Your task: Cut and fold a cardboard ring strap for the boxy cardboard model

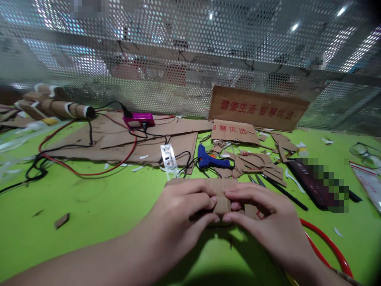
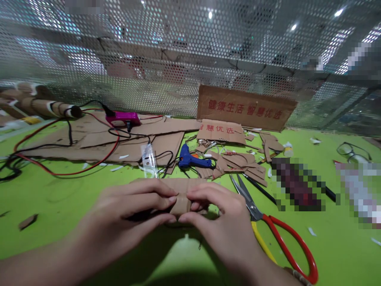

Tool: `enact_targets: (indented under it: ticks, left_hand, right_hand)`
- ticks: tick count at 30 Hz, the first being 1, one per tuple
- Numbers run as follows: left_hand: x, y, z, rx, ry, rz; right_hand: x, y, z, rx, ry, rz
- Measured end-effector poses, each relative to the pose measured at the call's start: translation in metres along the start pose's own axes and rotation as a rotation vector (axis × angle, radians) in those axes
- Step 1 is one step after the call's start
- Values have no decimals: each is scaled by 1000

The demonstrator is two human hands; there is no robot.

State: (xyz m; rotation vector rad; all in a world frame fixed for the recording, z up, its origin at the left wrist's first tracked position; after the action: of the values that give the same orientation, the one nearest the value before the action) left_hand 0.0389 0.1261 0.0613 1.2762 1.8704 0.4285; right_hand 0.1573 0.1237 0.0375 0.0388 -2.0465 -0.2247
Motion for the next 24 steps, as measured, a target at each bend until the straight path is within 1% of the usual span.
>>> enact_targets:
  ticks: [6, 11, 20, 22, 24]
  left_hand:
    - [-1, 0, 1, -11, -26, 16]
    - [-2, 1, -1, -27, -42, 29]
    - [-2, -1, 1, -18, -36, 32]
    - [-1, -2, 1, -8, -18, 25]
    - [1, -3, 2, 11, 9, 17]
  right_hand:
    - [0, -2, 0, -13, -22, -22]
    - [-1, -2, 2, 16, -42, -23]
    - [-3, -2, 5, 65, -68, 1]
    - [-1, -2, 4, 88, -90, -12]
    - [7, -4, -1, 67, -126, -65]
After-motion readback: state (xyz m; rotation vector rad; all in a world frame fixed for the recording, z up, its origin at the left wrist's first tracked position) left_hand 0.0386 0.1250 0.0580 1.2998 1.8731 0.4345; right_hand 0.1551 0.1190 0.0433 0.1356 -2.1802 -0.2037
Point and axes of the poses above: each hand's wrist, its own y-axis towards the middle knuckle, its own z-axis out of the palm, x = y × z, the point moved 10 cm from there along y, towards the middle knuckle, and after that the axes turned 14 degrees about z, right-handed, at the moved point
